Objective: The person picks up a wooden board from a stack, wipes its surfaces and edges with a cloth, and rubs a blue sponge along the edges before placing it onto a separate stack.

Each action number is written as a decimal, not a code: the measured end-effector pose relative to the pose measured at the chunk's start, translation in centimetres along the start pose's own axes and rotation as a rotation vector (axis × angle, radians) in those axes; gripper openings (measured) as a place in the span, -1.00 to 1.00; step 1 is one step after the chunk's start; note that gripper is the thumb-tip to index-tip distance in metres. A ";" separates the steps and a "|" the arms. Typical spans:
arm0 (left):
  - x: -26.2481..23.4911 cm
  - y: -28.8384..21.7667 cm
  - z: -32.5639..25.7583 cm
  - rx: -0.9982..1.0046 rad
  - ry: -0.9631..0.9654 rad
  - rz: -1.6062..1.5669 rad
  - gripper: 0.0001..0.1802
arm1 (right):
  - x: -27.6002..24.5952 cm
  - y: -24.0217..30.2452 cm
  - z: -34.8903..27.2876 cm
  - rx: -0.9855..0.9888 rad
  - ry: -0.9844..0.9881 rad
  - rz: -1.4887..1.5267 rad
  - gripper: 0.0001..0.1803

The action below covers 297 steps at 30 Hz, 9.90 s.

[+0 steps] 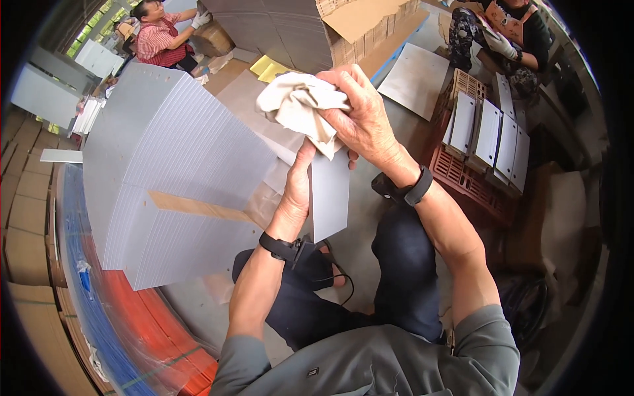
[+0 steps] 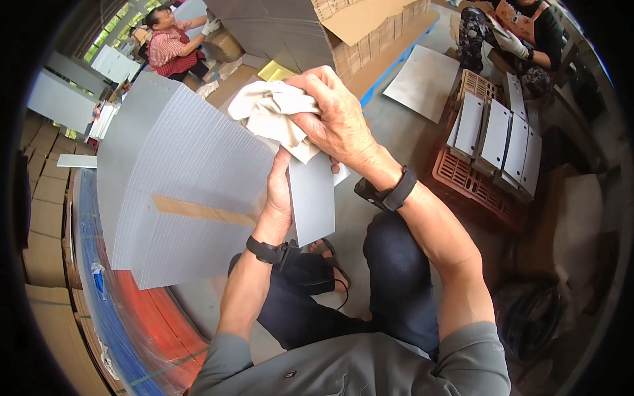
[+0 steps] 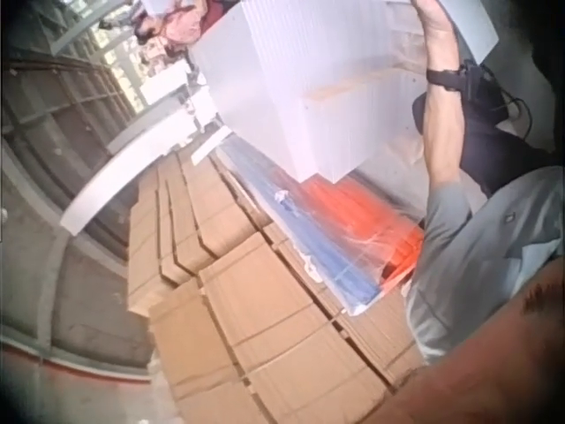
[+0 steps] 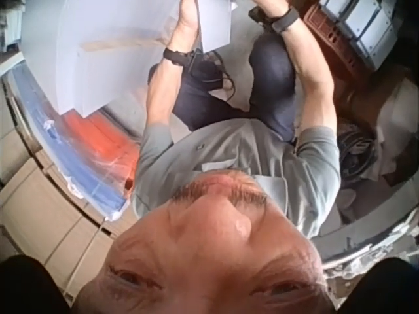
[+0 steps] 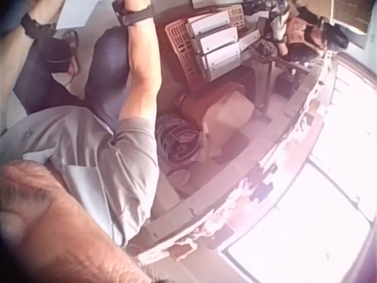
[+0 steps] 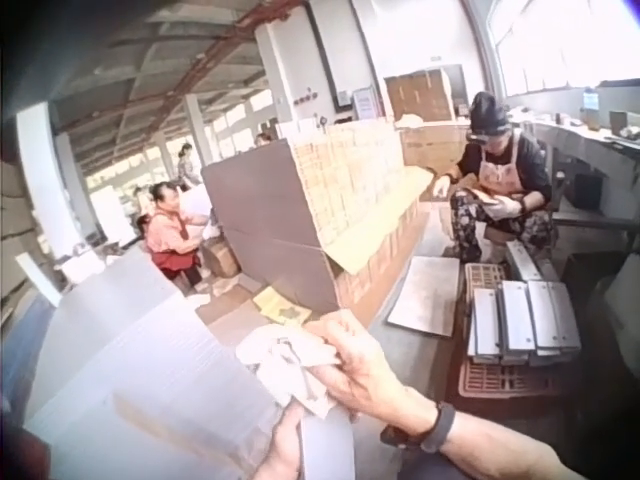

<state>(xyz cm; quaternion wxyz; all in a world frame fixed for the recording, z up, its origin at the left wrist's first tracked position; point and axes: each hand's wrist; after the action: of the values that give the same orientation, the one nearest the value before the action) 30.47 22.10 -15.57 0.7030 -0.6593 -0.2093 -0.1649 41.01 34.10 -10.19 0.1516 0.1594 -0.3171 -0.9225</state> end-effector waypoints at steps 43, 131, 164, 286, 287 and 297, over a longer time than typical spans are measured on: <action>-1.6 -6.5 -7.1 0.675 -0.637 0.827 -0.07 | -7.6 6.5 -13.2 0.427 0.647 0.065 -0.51; 1.2 15.0 -18.3 -0.147 -0.417 0.059 -0.74 | -12.6 -0.6 -12.6 0.780 0.267 0.516 -0.62; 10.6 12.4 -17.1 0.104 -0.113 -0.069 -0.75 | -23.3 4.1 -5.1 0.673 0.019 0.484 -0.57; 16.6 18.8 1.4 0.134 0.078 0.585 -0.22 | -22.6 4.4 -23.5 0.820 -0.220 0.045 -0.63; 16.6 18.3 1.6 0.136 0.079 0.583 -0.22 | -22.6 4.6 -23.3 0.785 -0.142 -0.077 -0.62; 16.5 18.4 3.0 0.103 -0.234 0.380 0.07 | -20.2 5.7 -23.8 0.683 0.031 -0.378 -0.52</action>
<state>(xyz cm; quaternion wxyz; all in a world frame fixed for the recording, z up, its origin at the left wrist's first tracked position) 53.76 27.20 -22.83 0.7251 -0.6648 -0.1697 0.0588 69.51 24.70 -20.37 -0.0778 0.2704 -0.5688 -0.7729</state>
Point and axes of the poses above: each hand's wrist, its own z-axis towards the middle knuckle, its own x-axis out of the palm, y = z × x, and after that the axes turned 6 degrees about z, right-handed
